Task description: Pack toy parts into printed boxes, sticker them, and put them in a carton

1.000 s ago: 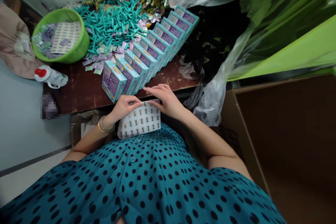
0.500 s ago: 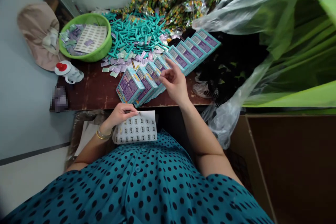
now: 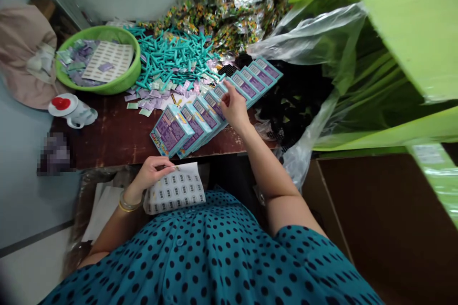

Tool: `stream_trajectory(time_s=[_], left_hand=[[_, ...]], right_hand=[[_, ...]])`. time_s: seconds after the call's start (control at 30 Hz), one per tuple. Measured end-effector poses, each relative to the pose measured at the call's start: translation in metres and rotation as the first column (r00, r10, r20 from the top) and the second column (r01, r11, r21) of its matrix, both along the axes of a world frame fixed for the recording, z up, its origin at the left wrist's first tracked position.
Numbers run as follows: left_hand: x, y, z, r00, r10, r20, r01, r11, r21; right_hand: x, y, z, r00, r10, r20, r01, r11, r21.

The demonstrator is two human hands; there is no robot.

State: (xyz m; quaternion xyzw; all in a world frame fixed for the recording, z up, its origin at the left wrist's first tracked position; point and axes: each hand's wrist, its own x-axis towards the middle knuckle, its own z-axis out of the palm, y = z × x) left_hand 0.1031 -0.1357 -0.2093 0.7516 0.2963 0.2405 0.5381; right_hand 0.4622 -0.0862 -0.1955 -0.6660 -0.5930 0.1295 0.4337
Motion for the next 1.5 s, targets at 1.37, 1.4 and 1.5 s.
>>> stream_trajectory(time_s=[1.37,1.4,1.5], left_hand=[[0.119,-0.033,0.027,0.995,0.095,-0.027,-0.088,0.973,0.216],[0.122,-0.034,0.027,0.995,0.098,-0.022,-0.091,0.97,0.226],[0.128,-0.037,0.028,0.997,0.078,-0.012,-0.073,0.966,0.25]], right_hand=[[-0.013,-0.178,0.023,0.954,0.173,-0.245,-0.212,0.967,-0.141],[-0.011,-0.18,0.024,0.952,0.181,-0.245,-0.217,0.968,-0.126],[-0.005,-0.185,0.026,0.948,0.199,-0.247,-0.224,0.972,-0.077]])
